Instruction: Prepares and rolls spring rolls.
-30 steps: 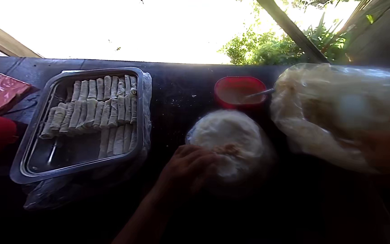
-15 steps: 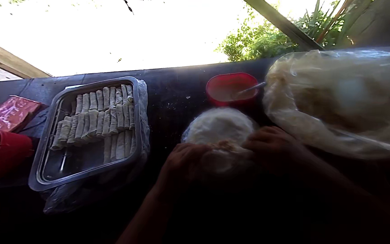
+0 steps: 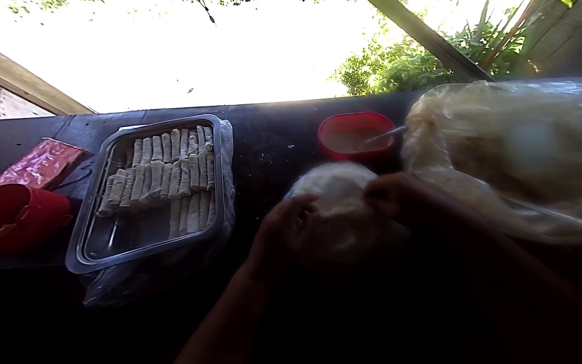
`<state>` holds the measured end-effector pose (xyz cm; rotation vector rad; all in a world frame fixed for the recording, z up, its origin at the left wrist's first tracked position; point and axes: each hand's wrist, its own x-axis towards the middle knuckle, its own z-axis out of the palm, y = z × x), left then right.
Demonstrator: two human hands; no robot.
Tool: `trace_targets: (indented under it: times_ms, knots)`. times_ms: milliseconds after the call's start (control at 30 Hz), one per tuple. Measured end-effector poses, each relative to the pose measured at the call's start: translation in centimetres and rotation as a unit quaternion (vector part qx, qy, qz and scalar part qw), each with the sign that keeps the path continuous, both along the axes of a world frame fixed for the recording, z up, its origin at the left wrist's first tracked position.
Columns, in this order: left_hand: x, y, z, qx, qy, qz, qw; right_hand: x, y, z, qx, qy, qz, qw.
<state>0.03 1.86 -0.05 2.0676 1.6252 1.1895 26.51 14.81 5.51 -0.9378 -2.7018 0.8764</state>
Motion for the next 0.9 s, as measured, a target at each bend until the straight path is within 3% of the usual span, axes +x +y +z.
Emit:
trace_targets:
  times_ms: [133, 267, 367, 567, 767, 900]
  knots:
    - [0.7, -0.3, 0.6, 0.104, 0.121, 0.025, 0.987, -0.5, 0.3, 0.7, -0.025, -0.039, -0.012, 0.999]
    - [2.8, -1.0, 1.8, 0.163, 0.17, -0.031, 0.971, -0.9, 0.5, 0.9, -0.028, -0.062, -0.023, 0.997]
    - [3.4, -0.6, 1.3, 0.145, 0.185, -0.051, 0.971, -1.0, 0.5, 1.0, -0.027, -0.064, -0.028, 0.997]
    - [2.3, 0.6, 0.8, 0.063, 0.108, -0.058, 0.99, -0.8, 0.3, 0.9, -0.023, -0.063, -0.024, 0.997]
    - [1.9, 0.6, 1.3, -0.005, 0.104, -0.079, 0.991, -0.5, -0.9, 0.9, 0.131, 0.019, -0.025, 0.991]
    - [1.8, 0.5, 1.4, -0.027, 0.079, -0.079, 0.993, -1.6, -2.7, 0.4, 0.208, 0.042, 0.035, 0.976]
